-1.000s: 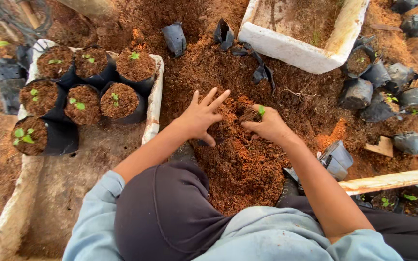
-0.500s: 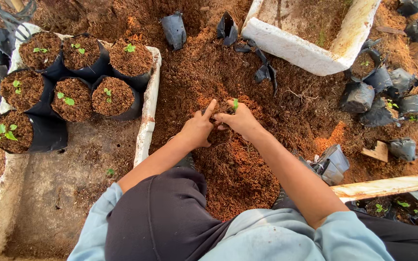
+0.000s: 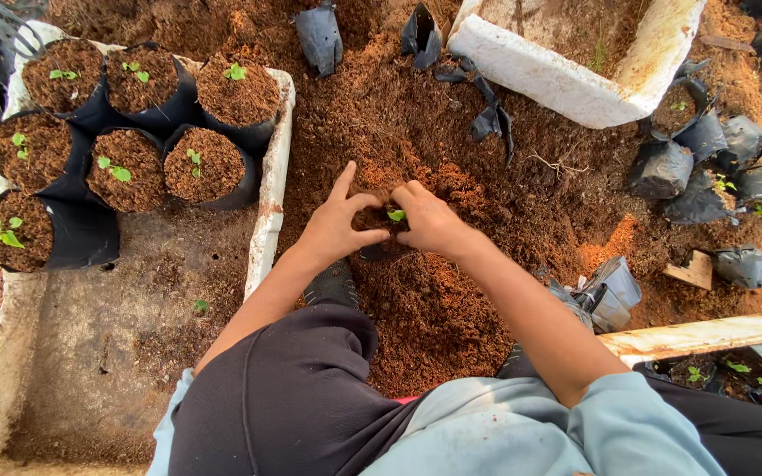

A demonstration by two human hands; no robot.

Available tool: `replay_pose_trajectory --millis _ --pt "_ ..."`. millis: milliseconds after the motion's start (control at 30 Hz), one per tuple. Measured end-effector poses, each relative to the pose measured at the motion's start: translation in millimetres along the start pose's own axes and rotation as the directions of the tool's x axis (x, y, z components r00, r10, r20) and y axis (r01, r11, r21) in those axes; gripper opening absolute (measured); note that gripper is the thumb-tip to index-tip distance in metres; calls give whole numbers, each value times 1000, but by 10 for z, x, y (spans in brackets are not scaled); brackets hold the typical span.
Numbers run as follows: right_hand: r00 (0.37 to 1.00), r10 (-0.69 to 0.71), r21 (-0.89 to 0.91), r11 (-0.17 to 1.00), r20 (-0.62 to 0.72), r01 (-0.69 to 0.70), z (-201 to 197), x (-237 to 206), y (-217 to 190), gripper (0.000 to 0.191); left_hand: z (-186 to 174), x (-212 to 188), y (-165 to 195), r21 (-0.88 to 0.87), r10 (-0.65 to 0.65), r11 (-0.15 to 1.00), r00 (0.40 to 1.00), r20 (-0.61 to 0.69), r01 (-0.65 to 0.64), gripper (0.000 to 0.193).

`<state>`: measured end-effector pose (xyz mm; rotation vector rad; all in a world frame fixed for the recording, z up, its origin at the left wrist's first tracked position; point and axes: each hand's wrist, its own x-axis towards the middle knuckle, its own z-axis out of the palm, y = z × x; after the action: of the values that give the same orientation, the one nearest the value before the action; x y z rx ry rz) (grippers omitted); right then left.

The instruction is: The person prepares nursery bags by hand and fills them with soil mix, then places small seedlings into the bags and firms the soil around them.

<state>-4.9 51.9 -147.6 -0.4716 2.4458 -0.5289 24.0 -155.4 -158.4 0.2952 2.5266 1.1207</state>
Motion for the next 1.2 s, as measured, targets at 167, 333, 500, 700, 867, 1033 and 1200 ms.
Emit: replay_pose_trajectory --millis 167,333,500,700,867,1033,1200 --pt "991 -99 246 962 -87 118 -73 -113 271 60 194 98 -86 -82 142 986 989 -29 -144 54" --pt "896 -263 -8 960 -357 279 152 -71 282 39 250 196 -143 -55 19 998 1000 24 -18 49" --pt "963 -61 53 996 -261 77 211 -55 264 37 252 197 -168 31 46 998 999 -9 -46 37" --pt "976 -38 4 999 -213 40 276 -27 262 18 268 227 -147 71 -66 996 994 89 60 32" --pt "940 185 555 832 -285 5 190 3 765 31 304 188 -192 54 27 998 999 45 -30 32" --pt "991 -66 -398 911 120 109 1244 -540 627 96 353 208 -233 32 86 996 996 5 -87 35" --pt "944 -78 -344 919 321 193 1808 -857 802 39 363 246 -232 -36 161 986 986 34 -160 41"
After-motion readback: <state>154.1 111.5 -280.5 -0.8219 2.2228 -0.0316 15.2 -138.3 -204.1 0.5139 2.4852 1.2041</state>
